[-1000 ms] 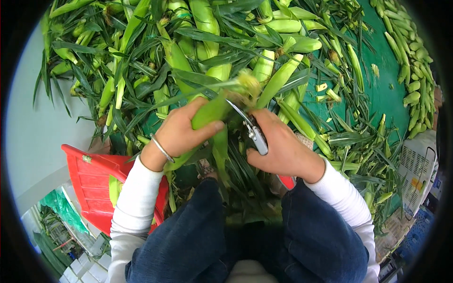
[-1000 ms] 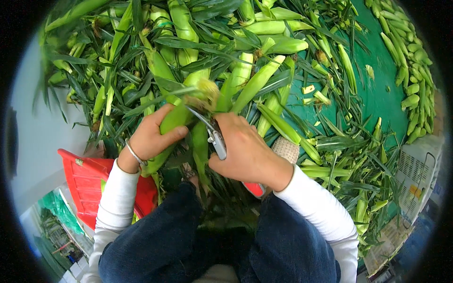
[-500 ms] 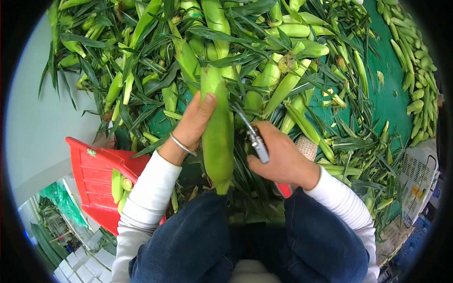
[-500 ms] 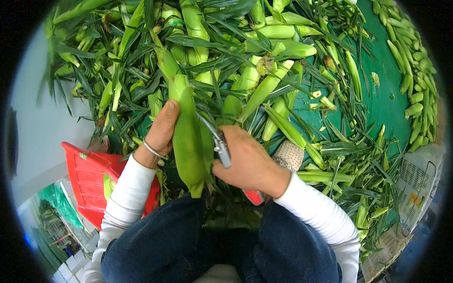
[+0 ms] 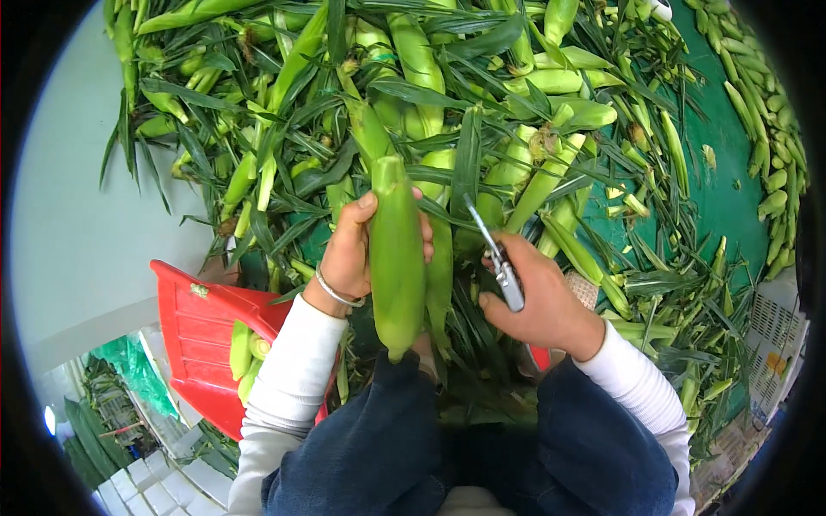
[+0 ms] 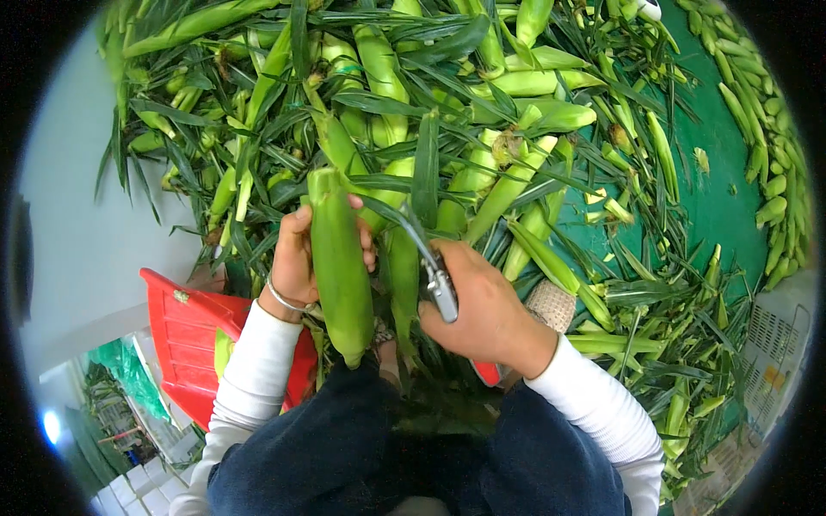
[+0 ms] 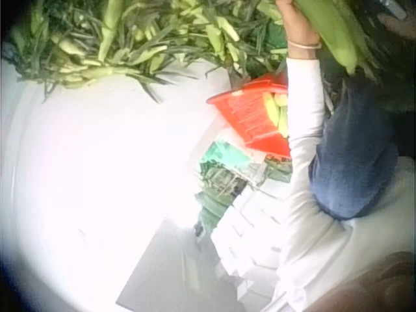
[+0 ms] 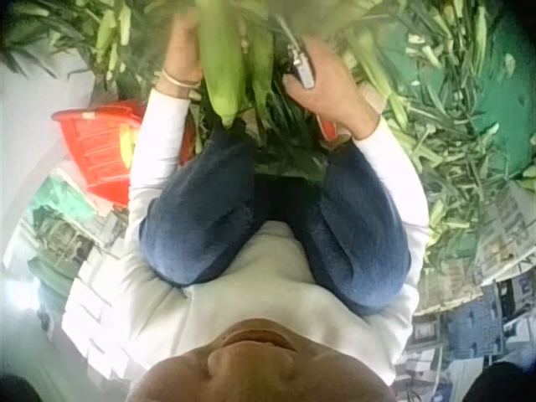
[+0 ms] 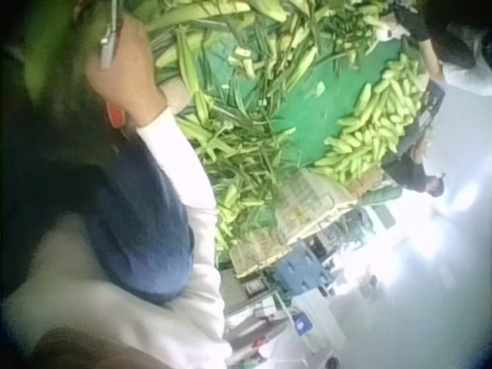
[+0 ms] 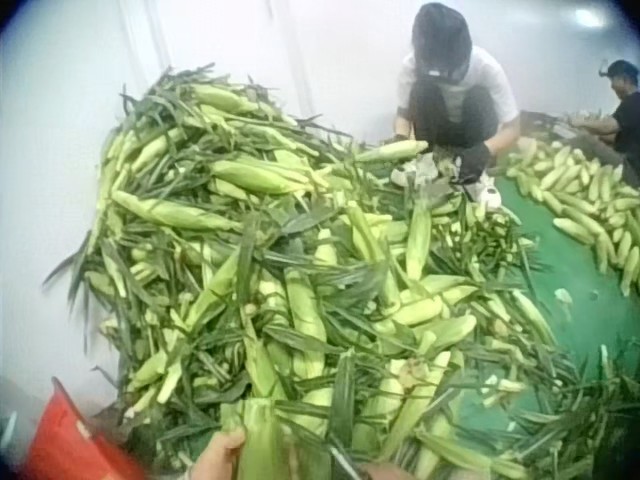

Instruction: The person uses a pair of clippers to trim the stalks from corn cobs and peels the green husks by hand before placing the trimmed corn into a red plastic container.

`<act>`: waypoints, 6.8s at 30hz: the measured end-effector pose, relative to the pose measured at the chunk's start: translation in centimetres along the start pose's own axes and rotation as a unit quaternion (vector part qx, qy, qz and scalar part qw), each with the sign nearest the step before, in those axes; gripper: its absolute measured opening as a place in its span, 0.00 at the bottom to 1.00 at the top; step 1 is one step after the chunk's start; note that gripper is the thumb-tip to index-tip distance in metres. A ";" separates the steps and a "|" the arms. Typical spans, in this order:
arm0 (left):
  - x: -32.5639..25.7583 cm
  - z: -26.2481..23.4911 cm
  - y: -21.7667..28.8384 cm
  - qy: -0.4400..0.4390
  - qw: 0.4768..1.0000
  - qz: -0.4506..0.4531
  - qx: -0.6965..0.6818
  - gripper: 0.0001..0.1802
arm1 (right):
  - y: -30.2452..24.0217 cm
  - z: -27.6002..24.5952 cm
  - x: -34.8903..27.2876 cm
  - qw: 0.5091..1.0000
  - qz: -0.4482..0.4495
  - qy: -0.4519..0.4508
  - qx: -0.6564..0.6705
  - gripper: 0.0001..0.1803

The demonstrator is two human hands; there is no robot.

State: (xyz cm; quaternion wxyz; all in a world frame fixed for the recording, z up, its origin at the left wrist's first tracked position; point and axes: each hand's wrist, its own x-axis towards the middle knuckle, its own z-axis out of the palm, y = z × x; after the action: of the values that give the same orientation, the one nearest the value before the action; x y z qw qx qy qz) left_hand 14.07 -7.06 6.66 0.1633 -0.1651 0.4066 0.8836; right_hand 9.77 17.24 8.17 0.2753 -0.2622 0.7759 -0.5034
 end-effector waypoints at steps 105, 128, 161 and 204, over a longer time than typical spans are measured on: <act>-1.2 -1.6 -0.2 0.220 0.958 0.179 0.029 0.15 | 2.0 0.6 -1.0 0.951 0.228 -0.102 0.183 0.22; -0.6 -0.7 -1.5 0.028 0.985 0.008 0.170 0.20 | 0.7 0.7 -0.4 0.998 0.007 -0.055 0.007 0.27; -7.6 -12.6 12.1 0.312 0.689 0.011 0.654 0.14 | 1.7 -0.7 -1.1 0.958 0.254 -0.035 0.127 0.22; -2.8 -4.6 0.3 0.237 0.931 0.215 -0.176 0.19 | 1.3 3.2 1.1 0.915 0.139 0.064 0.372 0.22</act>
State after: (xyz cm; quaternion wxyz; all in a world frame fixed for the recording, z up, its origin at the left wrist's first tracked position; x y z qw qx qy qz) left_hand 17.15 -11.19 5.21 -0.1627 -0.3042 0.2972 0.8903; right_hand 10.98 14.91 5.68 0.3698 0.0029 0.5771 -0.7281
